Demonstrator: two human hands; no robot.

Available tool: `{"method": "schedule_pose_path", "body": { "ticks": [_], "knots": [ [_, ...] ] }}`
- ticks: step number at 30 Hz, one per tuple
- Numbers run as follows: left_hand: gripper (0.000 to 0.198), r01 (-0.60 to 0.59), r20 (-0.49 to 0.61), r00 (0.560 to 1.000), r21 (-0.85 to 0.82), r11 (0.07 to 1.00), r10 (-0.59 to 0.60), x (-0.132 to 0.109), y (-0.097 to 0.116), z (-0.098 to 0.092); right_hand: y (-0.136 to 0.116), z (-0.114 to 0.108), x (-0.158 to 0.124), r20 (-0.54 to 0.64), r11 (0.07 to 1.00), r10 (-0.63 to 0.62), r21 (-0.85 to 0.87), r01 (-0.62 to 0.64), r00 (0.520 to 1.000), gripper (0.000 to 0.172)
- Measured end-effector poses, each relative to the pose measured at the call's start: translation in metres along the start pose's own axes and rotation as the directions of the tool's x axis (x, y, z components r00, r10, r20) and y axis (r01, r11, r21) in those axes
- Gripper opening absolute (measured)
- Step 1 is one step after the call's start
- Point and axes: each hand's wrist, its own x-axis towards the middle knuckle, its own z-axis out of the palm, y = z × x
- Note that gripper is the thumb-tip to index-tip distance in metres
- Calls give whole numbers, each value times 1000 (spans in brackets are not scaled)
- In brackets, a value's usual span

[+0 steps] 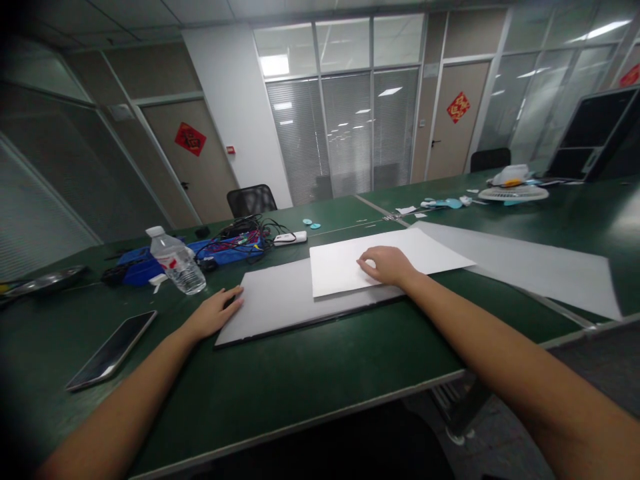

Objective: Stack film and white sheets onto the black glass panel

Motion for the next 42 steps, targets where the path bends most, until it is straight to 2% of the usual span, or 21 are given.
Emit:
{"method": "schedule_pose_path", "body": {
  "ticks": [2, 4, 7, 9, 11, 13, 16, 19, 21, 23, 26, 29, 32, 36, 42],
  "knots": [
    [82, -3, 4, 1000, 1, 1000, 3, 0, 0, 1, 19, 2, 1, -39, 983, 166, -73, -169, 985, 49],
    [83, -3, 6, 1000, 3, 1000, 2, 0, -1, 0, 39, 5, -1, -20, 951, 283, -123, -283, 959, 53],
    [81, 1, 5, 1000, 8, 1000, -1, -1, 0, 0, 59, 10, -5, 74, 915, 389, -148, -376, 918, 59],
    [81, 5, 6, 1000, 12, 1000, -5, -1, 0, -1, 62, 12, -6, 146, 902, 425, -147, -405, 893, 63],
    [80, 4, 5, 1000, 14, 1000, -4, -1, 0, -1, 58, 14, -5, 195, 901, 430, -151, -406, 882, 64],
    [80, 2, 7, 1000, 16, 1000, -2, -1, 1, -2, 48, 16, -3, 202, 910, 410, -155, -384, 890, 64],
    [81, 6, 12, 1000, 19, 1000, -6, -1, 2, -2, 31, 17, 0, 173, 939, 339, -124, -321, 925, 61],
    [82, 7, 14, 1000, 13, 1000, -7, -1, 2, -2, 16, 17, 1, 150, 977, 215, -32, -213, 965, 57],
    [81, 7, 9, 1000, 6, 1000, -7, -1, 2, -2, 10, 15, 2, 115, 982, 184, 14, -187, 976, 56],
    [81, 6, 0, 1000, 1, 1000, -6, -1, 2, -2, 9, 13, 4, 56, 971, 240, -6, -240, 969, 57],
    [82, 1, 1, 1000, 5, 1000, -1, -1, 2, -1, 16, 9, 4, -8, 919, 380, -108, -378, 925, 58],
    [82, 3, 13, 1000, 17, 1000, -3, -1, 2, -1, 29, 7, 0, 71, 880, 460, -170, -444, 885, 57],
    [82, 5, 15, 1000, 20, 1000, -5, -1, 2, -2, 36, 5, -3, 166, 874, 477, -191, -447, 863, 53],
    [82, 2, 13, 1000, 18, 1000, -3, -1, 2, -2, 29, 3, -1, 171, 864, 492, -217, -454, 854, 54],
    [81, 4, 8, 1000, 1, 1000, -4, -2, 2, -1, 11, 4, 3, 166, 898, 422, -213, -386, 891, 52]
  ]
}}
